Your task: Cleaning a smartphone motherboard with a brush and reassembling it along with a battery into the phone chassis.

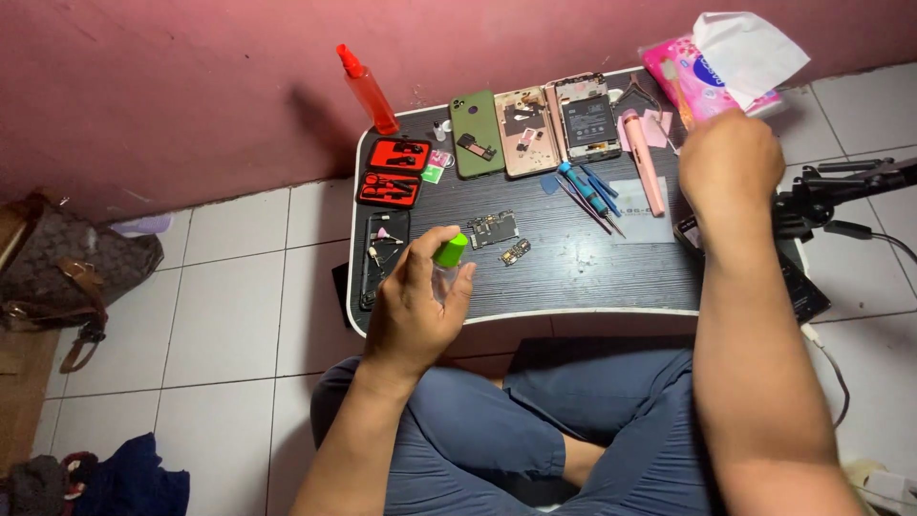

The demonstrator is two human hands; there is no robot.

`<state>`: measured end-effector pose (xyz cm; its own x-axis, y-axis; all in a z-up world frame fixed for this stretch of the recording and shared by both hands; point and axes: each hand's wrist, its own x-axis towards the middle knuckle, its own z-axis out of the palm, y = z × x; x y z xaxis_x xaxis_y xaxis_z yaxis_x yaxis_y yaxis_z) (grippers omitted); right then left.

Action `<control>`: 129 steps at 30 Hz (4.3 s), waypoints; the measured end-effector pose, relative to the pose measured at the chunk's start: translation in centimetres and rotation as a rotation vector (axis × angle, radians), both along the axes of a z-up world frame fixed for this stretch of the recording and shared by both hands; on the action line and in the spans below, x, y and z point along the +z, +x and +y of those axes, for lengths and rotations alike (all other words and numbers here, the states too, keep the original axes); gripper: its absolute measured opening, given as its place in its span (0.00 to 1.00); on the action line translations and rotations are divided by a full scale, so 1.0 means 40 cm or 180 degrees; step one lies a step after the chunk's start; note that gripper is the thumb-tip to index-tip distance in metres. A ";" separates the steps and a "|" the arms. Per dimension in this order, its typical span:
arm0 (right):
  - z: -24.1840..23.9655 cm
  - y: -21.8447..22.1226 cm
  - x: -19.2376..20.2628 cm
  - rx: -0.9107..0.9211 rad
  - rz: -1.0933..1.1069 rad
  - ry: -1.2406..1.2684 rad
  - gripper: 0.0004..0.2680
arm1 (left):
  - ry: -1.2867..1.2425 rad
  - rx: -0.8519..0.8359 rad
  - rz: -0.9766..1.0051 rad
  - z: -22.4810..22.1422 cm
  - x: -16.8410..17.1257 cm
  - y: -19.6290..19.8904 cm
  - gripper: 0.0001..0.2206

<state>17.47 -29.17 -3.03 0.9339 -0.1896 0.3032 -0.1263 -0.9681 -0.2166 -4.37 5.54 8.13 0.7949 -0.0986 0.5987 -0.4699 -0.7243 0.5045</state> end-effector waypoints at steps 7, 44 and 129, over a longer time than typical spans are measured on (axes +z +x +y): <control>0.215 -0.352 0.211 0.1024 -0.0147 0.2185 0.17 | 0.0140 0.0015 0.0133 -0.030 0.011 0.026 0.17; 0.330 -0.454 0.150 0.2564 0.2323 0.5228 0.17 | 0.2028 0.0293 0.1158 0.016 0.063 0.036 0.17; 0.307 -0.433 0.182 0.1756 0.0706 0.2277 0.16 | -0.6016 -0.1079 0.1930 -0.119 -0.158 0.217 0.26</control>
